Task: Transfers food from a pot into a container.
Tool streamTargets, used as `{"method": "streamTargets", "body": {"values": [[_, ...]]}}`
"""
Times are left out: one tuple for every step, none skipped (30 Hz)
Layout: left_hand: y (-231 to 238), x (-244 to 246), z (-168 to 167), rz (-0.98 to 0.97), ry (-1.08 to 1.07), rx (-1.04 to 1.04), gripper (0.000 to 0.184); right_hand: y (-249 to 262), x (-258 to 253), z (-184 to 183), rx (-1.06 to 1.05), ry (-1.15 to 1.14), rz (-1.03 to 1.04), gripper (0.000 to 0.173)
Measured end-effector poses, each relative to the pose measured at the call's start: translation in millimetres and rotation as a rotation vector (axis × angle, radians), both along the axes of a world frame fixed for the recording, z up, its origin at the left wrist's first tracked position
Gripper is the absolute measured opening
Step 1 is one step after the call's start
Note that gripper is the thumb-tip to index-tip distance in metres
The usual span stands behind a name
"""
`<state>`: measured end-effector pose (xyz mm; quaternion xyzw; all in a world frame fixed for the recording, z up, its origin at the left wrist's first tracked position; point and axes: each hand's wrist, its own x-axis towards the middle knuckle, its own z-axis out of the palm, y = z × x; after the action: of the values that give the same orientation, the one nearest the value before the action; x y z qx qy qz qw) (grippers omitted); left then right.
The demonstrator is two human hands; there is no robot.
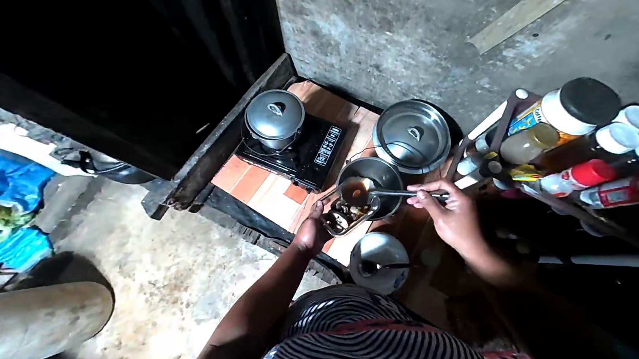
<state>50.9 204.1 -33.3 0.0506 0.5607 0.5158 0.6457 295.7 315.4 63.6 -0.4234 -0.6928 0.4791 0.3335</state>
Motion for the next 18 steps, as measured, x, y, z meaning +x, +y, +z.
{"method": "streamTargets", "body": {"values": [[1,0,3,-0.004,-0.007,0.009,0.056,-6,1,0,0.114,-0.009,0.052,0.011],[1,1,6,-0.005,-0.008,0.012,0.056,-11,3,0,0.249,-0.005,0.107,0.012],[1,0,9,-0.006,-0.01,0.014,0.057,-14,4,0,0.388,0.004,0.158,0.012],[-1,-1,12,-0.005,-0.012,0.016,0.058,-16,5,1,0.513,0.009,0.196,0.013],[-3,-3,14,-0.003,-0.009,0.021,0.058,-17,6,2,0.607,0.009,0.214,0.015],[-7,-6,15,0.004,-0.01,0.027,0.059,-17,6,4,0.653,0.023,0.213,0.016],[-12,-9,15,0.017,-0.017,0.039,0.059,-17,6,6,0.644,0.054,0.199,0.015],[-18,-12,13,0.038,-0.023,0.052,0.06,-17,6,7,0.579,0.102,0.178,0.012],[-23,-14,12,0.074,-0.023,0.064,0.061,-15,6,7,0.482,0.147,0.139,0.01],[-27,-16,11,0.102,-0.012,0.08,0.062,-12,6,8,0.382,0.182,0.087,0.009],[-30,-15,10,0.119,0.006,0.083,0.062,-7,5,8,0.283,0.208,0.035,0.009],[-33,-14,10,0.121,0.031,0.081,0.063,-1,5,6,0.182,0.229,-0.017,0.01],[-35,-13,10,0.114,0.057,0.077,0.063,6,3,2,0.09,0.243,-0.069,0.01],[-39,-14,10,0.111,0.077,0.075,0.063,13,1,-3,0.02,0.251,-0.119,0.01],[-43,-15,11,0.115,0.088,0.073,0.062,22,-1,-10,-0.024,0.253,-0.156,0.008],[-50,-19,12,0.12,0.098,0.074,0.062,30,-3,-20,-0.058,0.25,-0.19,0.008],[-58,-23,11,0.127,0.112,0.075,0.061,38,-5,-30,-0.1,0.235,-0.221,0.01],[-66,-29,10,0.136,0.128,0.078,0.061,46,-6,-43,-0.137,0.206,-0.246,0.012]]}}
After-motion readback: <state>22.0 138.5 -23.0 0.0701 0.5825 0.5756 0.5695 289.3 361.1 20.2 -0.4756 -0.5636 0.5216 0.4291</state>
